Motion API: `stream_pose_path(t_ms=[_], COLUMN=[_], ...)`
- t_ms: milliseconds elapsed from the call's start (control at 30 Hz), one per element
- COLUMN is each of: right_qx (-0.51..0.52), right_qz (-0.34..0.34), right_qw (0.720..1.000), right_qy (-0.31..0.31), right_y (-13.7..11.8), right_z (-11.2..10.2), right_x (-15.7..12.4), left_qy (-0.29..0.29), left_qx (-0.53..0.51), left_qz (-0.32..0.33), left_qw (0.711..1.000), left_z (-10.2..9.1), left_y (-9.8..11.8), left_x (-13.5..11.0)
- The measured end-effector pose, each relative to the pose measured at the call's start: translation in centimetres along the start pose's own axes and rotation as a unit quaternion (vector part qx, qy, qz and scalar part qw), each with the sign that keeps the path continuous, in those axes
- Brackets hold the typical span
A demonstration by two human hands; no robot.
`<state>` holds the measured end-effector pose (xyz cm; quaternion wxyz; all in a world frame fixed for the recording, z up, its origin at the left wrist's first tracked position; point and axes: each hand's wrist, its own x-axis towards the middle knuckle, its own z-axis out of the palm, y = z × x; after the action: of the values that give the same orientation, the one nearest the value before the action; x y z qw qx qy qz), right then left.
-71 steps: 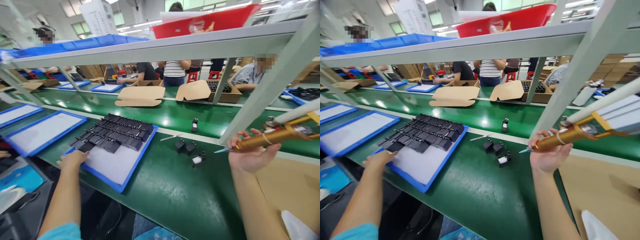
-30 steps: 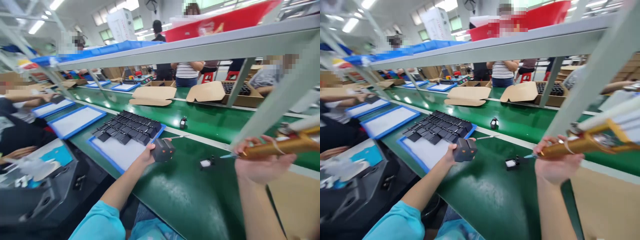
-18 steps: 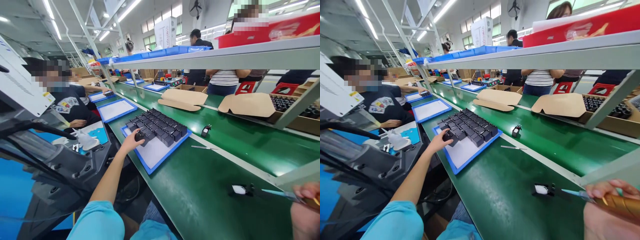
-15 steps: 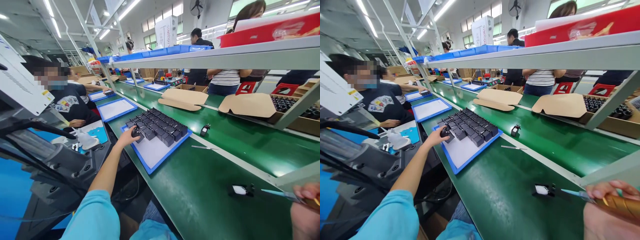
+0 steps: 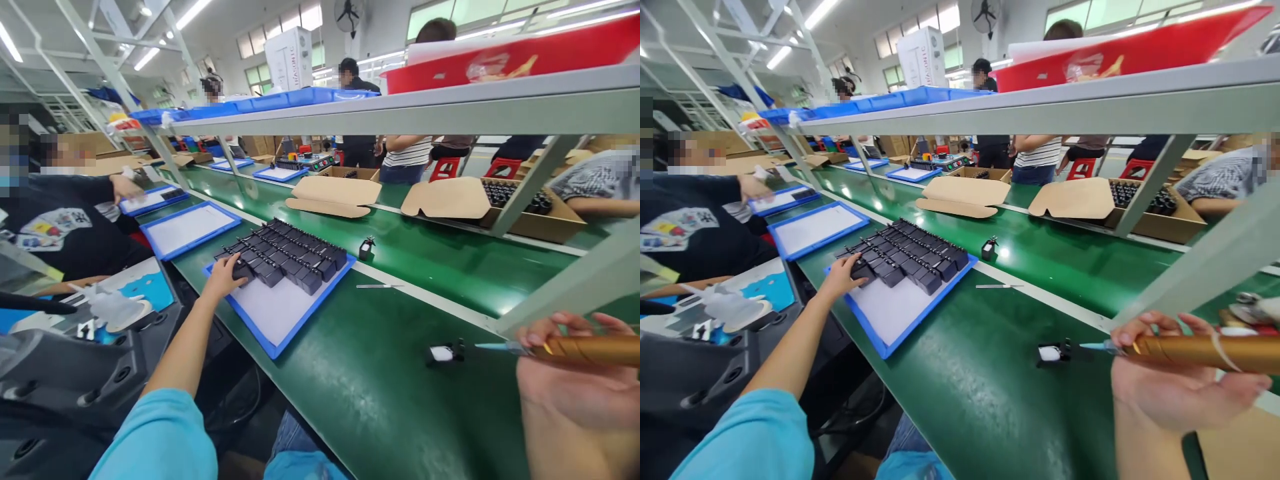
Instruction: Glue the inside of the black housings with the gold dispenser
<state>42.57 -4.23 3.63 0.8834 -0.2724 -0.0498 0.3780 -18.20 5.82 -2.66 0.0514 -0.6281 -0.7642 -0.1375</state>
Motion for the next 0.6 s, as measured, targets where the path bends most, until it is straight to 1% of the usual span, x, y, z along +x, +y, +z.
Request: stream_pose_path(t_ms=[33, 67, 100, 133, 233, 300, 367, 400, 433, 467, 500, 533, 600], right_qx=[-0.043, -0.082, -0.110, -0.119, -0.125, -0.130, -0.136, -0.138, -0.139, -0.138, -0.138, -0.136, -0.129], right_qz=[-0.069, -0.127, -0.163, -0.174, -0.168, -0.163, -0.158, -0.157, -0.157, -0.158, -0.160, -0.163, -0.165], right_qw=[0.995, 0.983, 0.971, 0.966, 0.968, 0.969, 0.969, 0.968, 0.968, 0.968, 0.968, 0.968, 0.970], right_qy=[-0.056, -0.106, -0.139, -0.147, -0.137, -0.133, -0.135, -0.137, -0.137, -0.136, -0.134, -0.132, -0.126], right_y=[0.1, 0.1, 0.2, 0.2, 0.3, 0.2, 0.2, 0.2, 0.2, 0.2, 0.2, 0.2, 0.2], right_z=[0.2, 0.3, 0.3, 0.3, 0.0, 0.0, 0.0, 0.1, 0.2, 0.2, 0.2, 0.3, 0.3], right_x=[-0.1, -0.1, 0.1, 0.2, 0.7, 0.8, 0.7, 0.6, 0.5, 0.5, 0.4, 0.3, 0.1], left_qy=[-0.005, -0.005, 0.000, 0.012, 0.058, 0.083, 0.127, 0.153, 0.180, 0.182, 0.162, 0.116, -0.009], left_qx=[0.017, 0.034, 0.049, 0.058, 0.072, 0.070, 0.041, 0.012, -0.023, -0.064, -0.108, -0.139, -0.145], left_qz=[-0.001, -0.003, -0.005, -0.008, -0.031, -0.043, -0.037, -0.023, -0.004, 0.036, 0.072, 0.108, 0.161], left_qw=[1.000, 0.999, 0.999, 0.998, 0.995, 0.993, 0.990, 0.988, 0.983, 0.981, 0.978, 0.977, 0.976], left_z=[0.2, 0.5, 0.8, 1.1, 1.3, 0.4, -1.0, -1.8, -2.5, -3.0, -3.3, -3.3, -2.4], left_y=[0.1, 0.2, 0.4, 0.6, 1.3, 2.1, 4.1, 5.8, 8.1, 10.9, 14.2, 17.8, 25.0], left_x=[0.0, 0.0, -0.1, -0.3, -1.0, -1.1, -0.4, 0.3, 1.2, 2.3, 3.5, 4.6, 6.8])
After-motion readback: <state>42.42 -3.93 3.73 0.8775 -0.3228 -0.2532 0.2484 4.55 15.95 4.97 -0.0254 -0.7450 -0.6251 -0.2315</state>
